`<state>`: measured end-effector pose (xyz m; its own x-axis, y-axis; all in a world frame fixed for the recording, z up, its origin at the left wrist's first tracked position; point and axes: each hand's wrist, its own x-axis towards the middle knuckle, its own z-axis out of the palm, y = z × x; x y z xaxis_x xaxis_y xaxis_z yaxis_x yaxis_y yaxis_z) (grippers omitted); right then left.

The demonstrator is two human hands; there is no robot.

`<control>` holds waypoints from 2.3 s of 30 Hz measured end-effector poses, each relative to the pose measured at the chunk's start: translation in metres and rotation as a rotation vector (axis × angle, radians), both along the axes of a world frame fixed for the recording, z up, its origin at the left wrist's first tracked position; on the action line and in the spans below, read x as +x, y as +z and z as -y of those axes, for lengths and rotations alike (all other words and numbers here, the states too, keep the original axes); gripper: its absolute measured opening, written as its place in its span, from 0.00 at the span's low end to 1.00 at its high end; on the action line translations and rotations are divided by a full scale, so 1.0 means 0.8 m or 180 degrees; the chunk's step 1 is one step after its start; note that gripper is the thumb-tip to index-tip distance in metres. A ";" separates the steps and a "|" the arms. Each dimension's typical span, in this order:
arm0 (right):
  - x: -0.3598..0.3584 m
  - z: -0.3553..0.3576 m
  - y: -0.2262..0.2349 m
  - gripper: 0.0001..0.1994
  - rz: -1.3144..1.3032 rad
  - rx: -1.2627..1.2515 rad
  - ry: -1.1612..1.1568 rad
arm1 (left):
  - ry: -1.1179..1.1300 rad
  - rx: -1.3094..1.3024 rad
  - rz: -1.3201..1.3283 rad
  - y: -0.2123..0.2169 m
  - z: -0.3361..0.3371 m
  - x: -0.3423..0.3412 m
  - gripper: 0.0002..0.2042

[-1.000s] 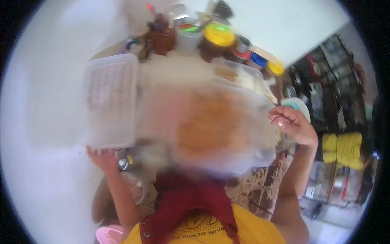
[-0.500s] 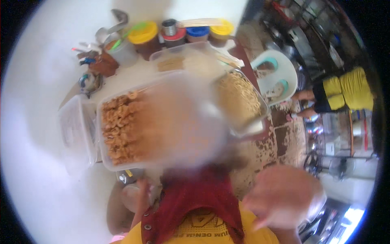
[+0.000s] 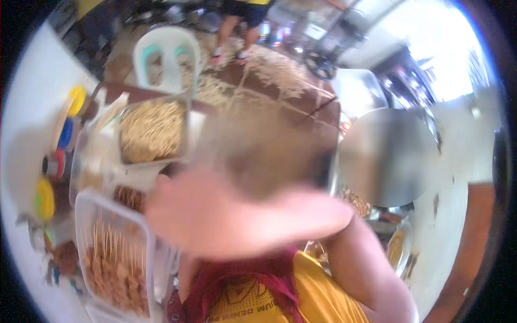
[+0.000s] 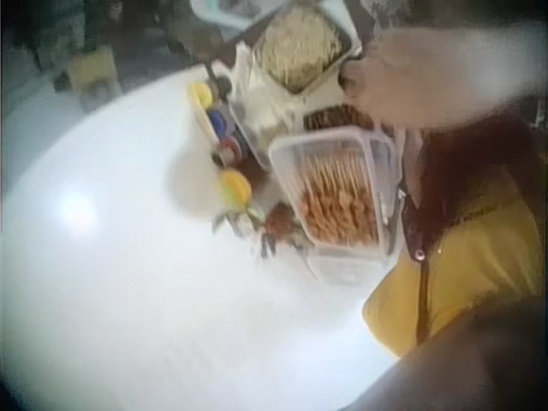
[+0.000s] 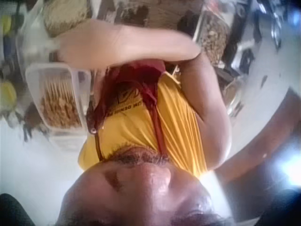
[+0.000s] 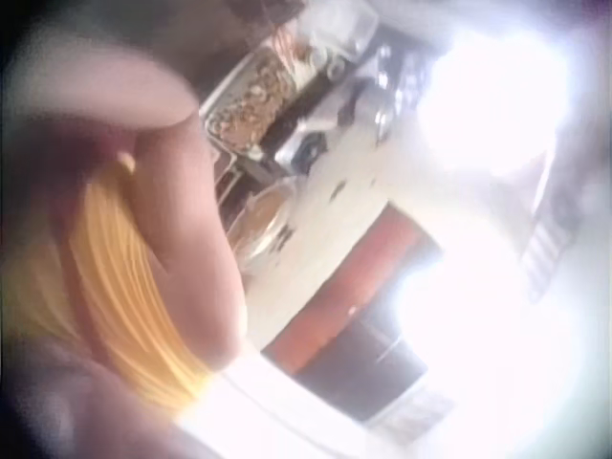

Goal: The person organizes food skewers in plastic containers, wipes a container lid with a cloth, and then applies marinade or sauce to skewers in a metal tray by hand.

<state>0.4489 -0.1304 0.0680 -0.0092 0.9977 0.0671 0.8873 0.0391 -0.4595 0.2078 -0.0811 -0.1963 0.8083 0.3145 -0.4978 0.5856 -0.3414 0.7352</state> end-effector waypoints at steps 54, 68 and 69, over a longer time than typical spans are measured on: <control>-0.153 0.530 -0.463 0.10 -0.0343 0.2447 -1.2248 | -0.7881 -0.0431 0.0281 0.007 0.583 0.608 0.20; 0.049 0.523 -0.334 0.10 -0.0250 0.6933 -0.9657 | -0.8476 -0.1116 0.2128 0.020 0.693 0.552 0.05; 0.042 0.517 -0.332 0.11 -0.0843 0.6187 -1.0028 | -0.8220 -0.1178 0.2005 0.000 0.698 0.580 0.05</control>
<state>0.4823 -0.5443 -0.1978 -0.4426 -0.8242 -0.3533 0.0799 0.3562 -0.9310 0.6718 -0.6398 -0.1961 -0.6164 -0.7870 -0.0248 -0.5615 0.4172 0.7146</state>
